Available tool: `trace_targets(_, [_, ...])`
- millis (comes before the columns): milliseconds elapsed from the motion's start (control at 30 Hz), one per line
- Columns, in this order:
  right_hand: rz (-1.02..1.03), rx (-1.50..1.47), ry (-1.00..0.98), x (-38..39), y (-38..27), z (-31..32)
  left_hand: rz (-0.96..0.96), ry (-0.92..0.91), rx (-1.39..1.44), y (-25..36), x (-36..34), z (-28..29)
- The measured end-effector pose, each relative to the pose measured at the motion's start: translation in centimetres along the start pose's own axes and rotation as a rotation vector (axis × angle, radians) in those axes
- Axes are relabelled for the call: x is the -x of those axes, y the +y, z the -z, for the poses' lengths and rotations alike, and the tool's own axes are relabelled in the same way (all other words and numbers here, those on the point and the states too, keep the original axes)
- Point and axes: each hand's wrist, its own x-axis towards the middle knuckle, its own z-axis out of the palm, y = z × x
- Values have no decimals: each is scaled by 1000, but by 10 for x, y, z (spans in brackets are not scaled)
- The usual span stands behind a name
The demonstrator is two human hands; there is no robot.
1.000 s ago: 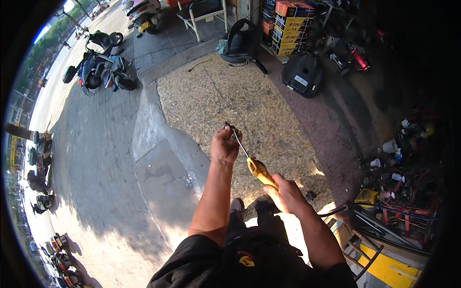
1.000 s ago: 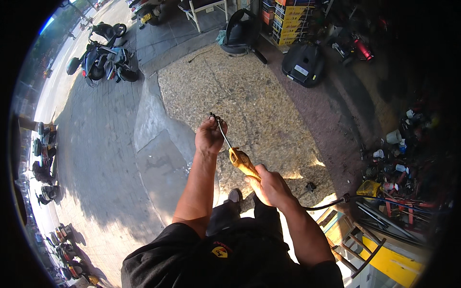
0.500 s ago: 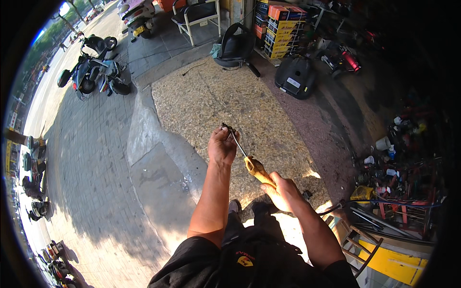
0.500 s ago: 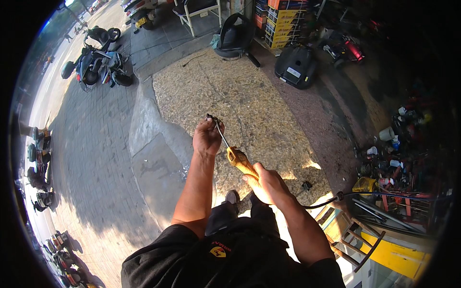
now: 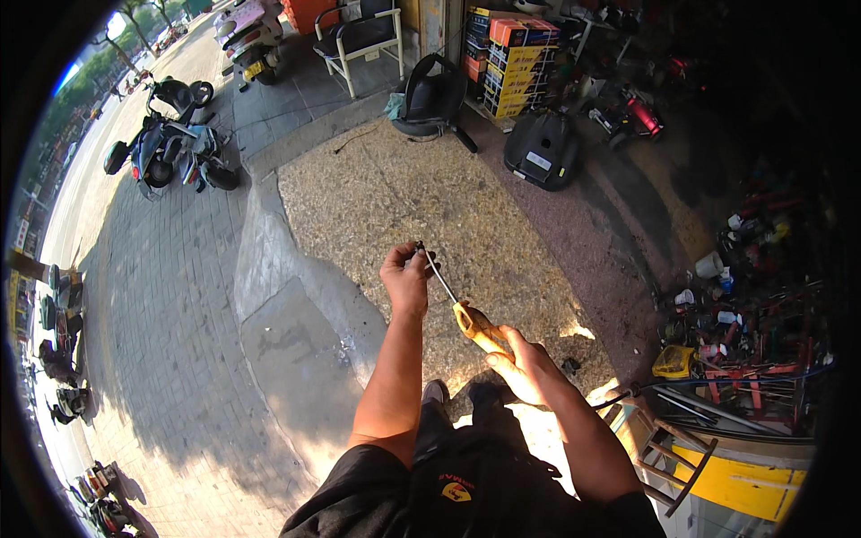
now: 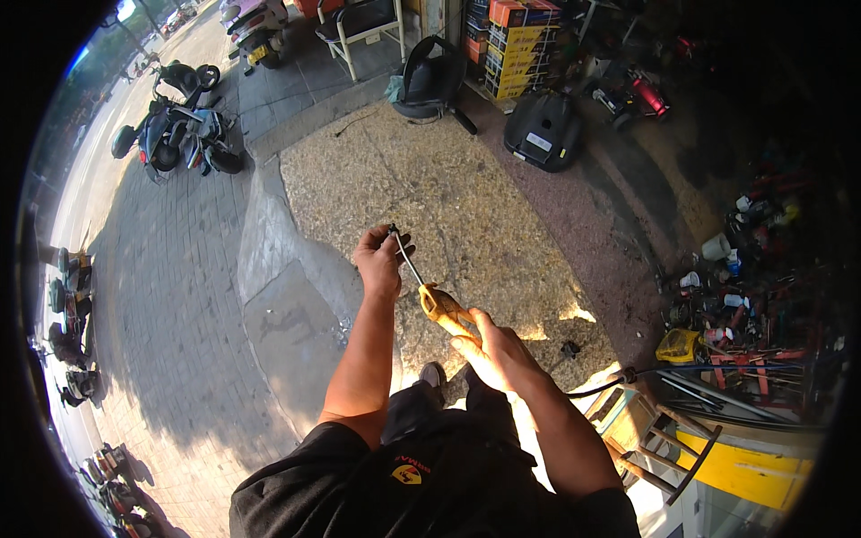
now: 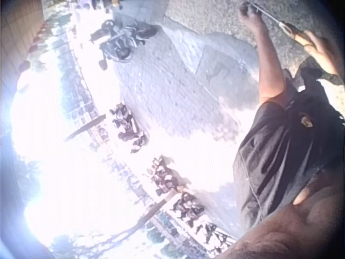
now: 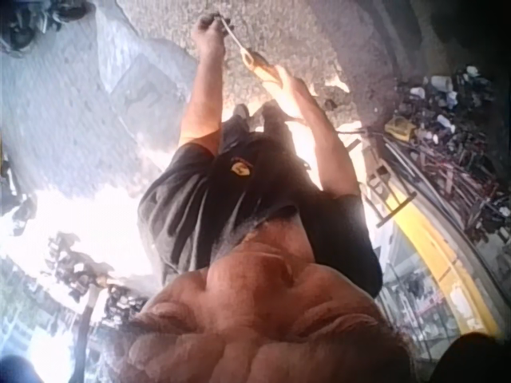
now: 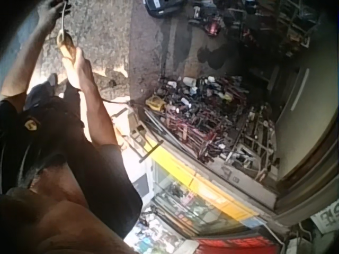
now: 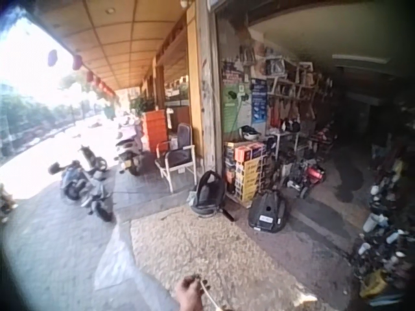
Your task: The person uses a screwdriver to adjust a small black mechanical component, then places it on a chair. They walk through a cluttered workshop, pick up a blue sponge, and continue moving around the space.
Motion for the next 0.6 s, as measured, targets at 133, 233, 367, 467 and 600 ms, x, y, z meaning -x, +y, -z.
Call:
trace_targets(133, [-6,31,-96,-2,-10,5,-312,-35,-344,-13,-10,14])
trace_targets(233, [-1,26,-54,-1,-12,4,-431,-24,-505,-15,-13,17])
trace_targets(367, [-19,14,-77,0,-19,5,-494,-33,-557,-8,-7,13])
trace_targets(467, [14,-25,-36,-1,-17,-1,-532,-53,-611,-8,-12,23])
trace_targets(600, [55,-94,93,4,-3,-11,-79,-81,31,10,-4,7])
